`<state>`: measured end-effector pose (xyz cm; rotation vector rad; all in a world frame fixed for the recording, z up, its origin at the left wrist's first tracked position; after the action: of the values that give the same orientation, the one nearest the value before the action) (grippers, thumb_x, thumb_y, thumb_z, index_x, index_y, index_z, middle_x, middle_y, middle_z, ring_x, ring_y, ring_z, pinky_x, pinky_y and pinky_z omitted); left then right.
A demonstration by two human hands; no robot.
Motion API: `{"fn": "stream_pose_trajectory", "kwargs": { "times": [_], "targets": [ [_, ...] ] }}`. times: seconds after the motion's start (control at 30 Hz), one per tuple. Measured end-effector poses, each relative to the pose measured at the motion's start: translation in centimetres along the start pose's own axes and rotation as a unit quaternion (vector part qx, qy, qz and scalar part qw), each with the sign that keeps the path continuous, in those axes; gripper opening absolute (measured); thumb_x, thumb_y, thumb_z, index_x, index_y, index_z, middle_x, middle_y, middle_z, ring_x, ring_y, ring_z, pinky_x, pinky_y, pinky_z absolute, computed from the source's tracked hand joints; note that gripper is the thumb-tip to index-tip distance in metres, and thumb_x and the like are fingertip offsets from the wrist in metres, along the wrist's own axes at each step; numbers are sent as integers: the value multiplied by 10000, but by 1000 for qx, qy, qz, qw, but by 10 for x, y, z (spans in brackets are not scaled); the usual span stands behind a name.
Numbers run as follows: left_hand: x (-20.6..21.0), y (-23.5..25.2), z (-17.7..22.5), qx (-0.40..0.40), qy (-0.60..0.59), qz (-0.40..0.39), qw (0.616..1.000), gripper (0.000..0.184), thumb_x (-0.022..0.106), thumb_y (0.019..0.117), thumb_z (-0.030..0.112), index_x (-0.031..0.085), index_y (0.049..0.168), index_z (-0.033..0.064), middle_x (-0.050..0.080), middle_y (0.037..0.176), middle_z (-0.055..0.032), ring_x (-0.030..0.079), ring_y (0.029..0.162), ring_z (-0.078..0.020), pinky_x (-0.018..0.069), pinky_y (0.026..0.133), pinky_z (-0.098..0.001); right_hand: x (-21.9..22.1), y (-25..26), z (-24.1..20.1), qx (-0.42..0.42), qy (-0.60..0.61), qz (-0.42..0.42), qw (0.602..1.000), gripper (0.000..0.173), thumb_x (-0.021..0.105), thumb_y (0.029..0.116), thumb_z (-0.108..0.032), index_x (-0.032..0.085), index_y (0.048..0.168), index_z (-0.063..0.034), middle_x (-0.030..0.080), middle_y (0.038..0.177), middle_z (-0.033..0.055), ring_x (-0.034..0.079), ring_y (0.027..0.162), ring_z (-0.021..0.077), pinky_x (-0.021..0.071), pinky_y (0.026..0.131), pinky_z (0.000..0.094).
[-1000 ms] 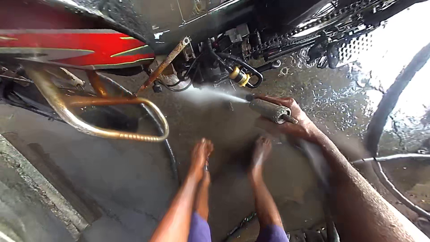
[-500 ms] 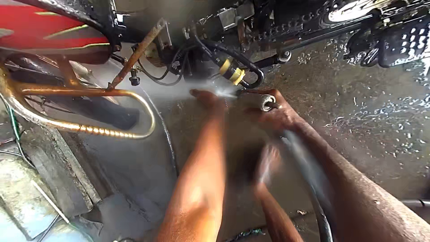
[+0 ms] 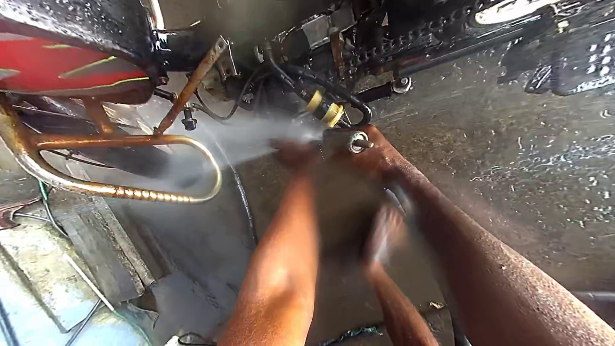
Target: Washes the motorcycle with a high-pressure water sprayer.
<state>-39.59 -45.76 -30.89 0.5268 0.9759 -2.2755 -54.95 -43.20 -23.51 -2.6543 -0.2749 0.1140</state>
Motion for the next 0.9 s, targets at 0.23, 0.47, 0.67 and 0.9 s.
{"fn": "stream_pose_trajectory", "kwargs": {
  "times": [0.23, 0.47, 0.67, 0.9],
  "targets": [
    [2, 9, 1, -21, 23, 119, 992, 778, 103, 1088, 557, 445, 1462, -32, 550, 1398, -272, 555, 1291, -366, 491, 1033, -513, 6, -5, 8, -15, 8, -17, 1000, 89, 742, 819, -72, 720, 898, -105, 684, 783, -27, 613, 656, 15, 531, 609, 253],
    [-17, 30, -20, -54, -5, 130, 990, 858, 108, 1047, 664, 532, 1399, 7, 601, 1320, -252, 581, 1222, -382, 495, 966, -578, 3, -17, 5, -17, -15, -4, 1000, 260, 739, 815, -115, 734, 1070, -69, 716, 912, 16, 652, 798, 46, 557, 754, 318],
    [-3, 29, 3, -11, 21, 132, 991, 795, 131, 1077, 597, 554, 1400, 7, 608, 1355, -236, 582, 1269, -360, 489, 1018, -554, 4, 0, 2, -21, -1, 4, 1000, 157, 755, 803, -72, 739, 957, -96, 707, 851, -11, 640, 741, 27, 552, 702, 281],
    [2, 22, 16, -31, 76, 142, 987, 795, 107, 1079, 586, 532, 1446, 23, 571, 1429, -225, 544, 1338, -365, 463, 1065, -545, 9, 15, 5, 16, -40, -7, 999, 71, 760, 828, -128, 714, 876, -104, 681, 783, 9, 623, 671, 89, 523, 637, 362]
  ]
}}
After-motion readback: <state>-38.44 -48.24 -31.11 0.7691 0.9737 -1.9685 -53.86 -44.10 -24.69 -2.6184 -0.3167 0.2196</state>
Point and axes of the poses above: each hand's wrist, its own y-axis towards the middle knuckle, its own x-axis out of the palm, z = x × y, the point moved 2 cm from there along y, towards the middle knuckle
